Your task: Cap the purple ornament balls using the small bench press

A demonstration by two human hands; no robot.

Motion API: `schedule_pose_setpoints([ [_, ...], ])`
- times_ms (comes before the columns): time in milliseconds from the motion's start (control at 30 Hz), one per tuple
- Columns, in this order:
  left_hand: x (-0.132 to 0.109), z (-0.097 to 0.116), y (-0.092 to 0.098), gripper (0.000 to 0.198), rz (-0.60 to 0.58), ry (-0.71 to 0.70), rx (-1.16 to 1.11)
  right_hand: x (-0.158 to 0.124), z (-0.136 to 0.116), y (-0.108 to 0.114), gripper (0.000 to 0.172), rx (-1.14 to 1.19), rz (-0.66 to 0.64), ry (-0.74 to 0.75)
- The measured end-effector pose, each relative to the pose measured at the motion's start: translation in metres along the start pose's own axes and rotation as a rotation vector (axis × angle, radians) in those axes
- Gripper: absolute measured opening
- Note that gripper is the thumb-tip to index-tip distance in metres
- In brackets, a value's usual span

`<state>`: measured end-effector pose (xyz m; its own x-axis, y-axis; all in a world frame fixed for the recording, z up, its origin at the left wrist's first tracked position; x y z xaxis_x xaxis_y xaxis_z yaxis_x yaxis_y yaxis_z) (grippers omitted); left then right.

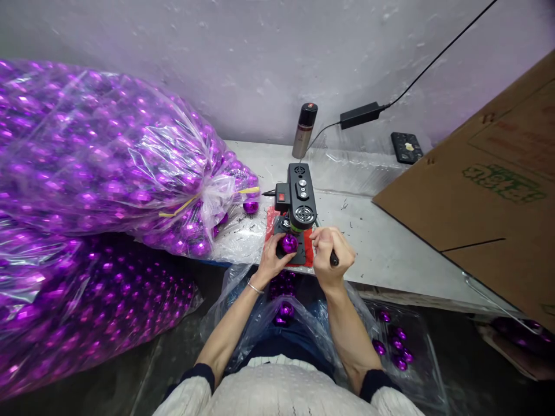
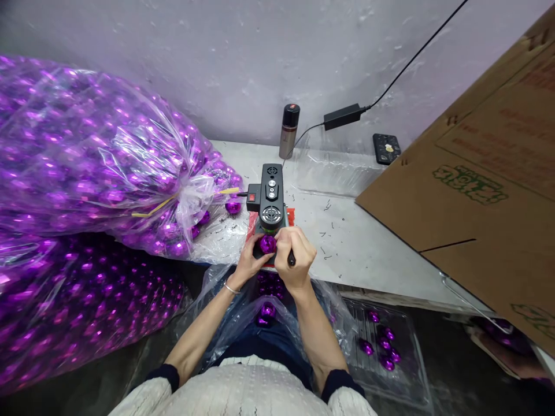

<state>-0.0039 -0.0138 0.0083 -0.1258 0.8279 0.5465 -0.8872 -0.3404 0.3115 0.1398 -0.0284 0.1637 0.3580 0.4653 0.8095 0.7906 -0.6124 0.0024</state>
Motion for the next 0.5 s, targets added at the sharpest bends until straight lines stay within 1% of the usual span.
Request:
schedule_pose_setpoints([
  [33,-0.011,0.003,0.003,0.057,-0.015,-0.043,0.017,0.003,-0.003,0.0,0.028,0.0,-0.008,-0.001],
  [67,-0.022,0.006,0.007,0.061,-0.041,-0.088,0.039,0.004,-0.004,0.0,0.028,0.003,-0.012,0.01],
  [100,-0.034,0.009,0.011,0.071,-0.078,-0.126,0.066,0.003,-0.003,0.001,0.028,0.006,-0.015,0.027],
  [167,-0.049,0.012,0.02,0.107,-0.145,-0.164,0.121,-0.003,0.0,0.002,0.027,0.015,-0.021,0.068],
  [200,-0.05,0.011,0.025,0.123,-0.158,-0.16,0.146,-0.006,0.002,0.003,0.027,0.021,-0.023,0.087],
  [233,-0.045,0.009,0.03,0.131,-0.148,-0.14,0.171,-0.009,0.004,0.003,0.027,0.026,-0.023,0.103],
  [267,-0.034,0.005,0.034,0.129,-0.116,-0.103,0.197,-0.011,0.005,0.003,0.027,0.031,-0.02,0.115],
  [300,-0.018,-0.001,0.038,0.118,-0.063,-0.047,0.229,-0.013,0.007,0.003,0.027,0.033,-0.018,0.122],
  [333,0.002,-0.007,0.042,0.1,0.006,0.03,0.269,-0.015,0.008,0.003,0.027,0.033,-0.015,0.125],
  [367,0.025,-0.015,0.045,0.085,0.089,0.125,0.311,-0.016,0.009,0.003,0.027,0.031,-0.015,0.126],
  [400,0.049,-0.022,0.047,0.078,0.162,0.233,0.344,-0.017,0.01,0.003,0.027,0.029,-0.015,0.126],
  [433,0.071,-0.029,0.047,0.076,0.208,0.334,0.356,-0.017,0.011,0.003,0.027,0.028,-0.015,0.128],
  [500,0.109,-0.04,0.044,0.068,0.22,0.497,0.345,-0.018,0.011,0.002,0.026,0.028,-0.014,0.138],
])
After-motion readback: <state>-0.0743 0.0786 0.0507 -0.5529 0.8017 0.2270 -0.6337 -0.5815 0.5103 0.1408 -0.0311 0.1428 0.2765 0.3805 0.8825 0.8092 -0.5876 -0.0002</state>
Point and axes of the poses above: each hand's wrist, its own x-axis towards the middle knuckle, its own y-axis out of the back of the hand, z = x × y, the point moved 1 cm from there along x, towards the middle knuckle, and after that the axes turned 14 degrees about z, right-handed, at the moved point
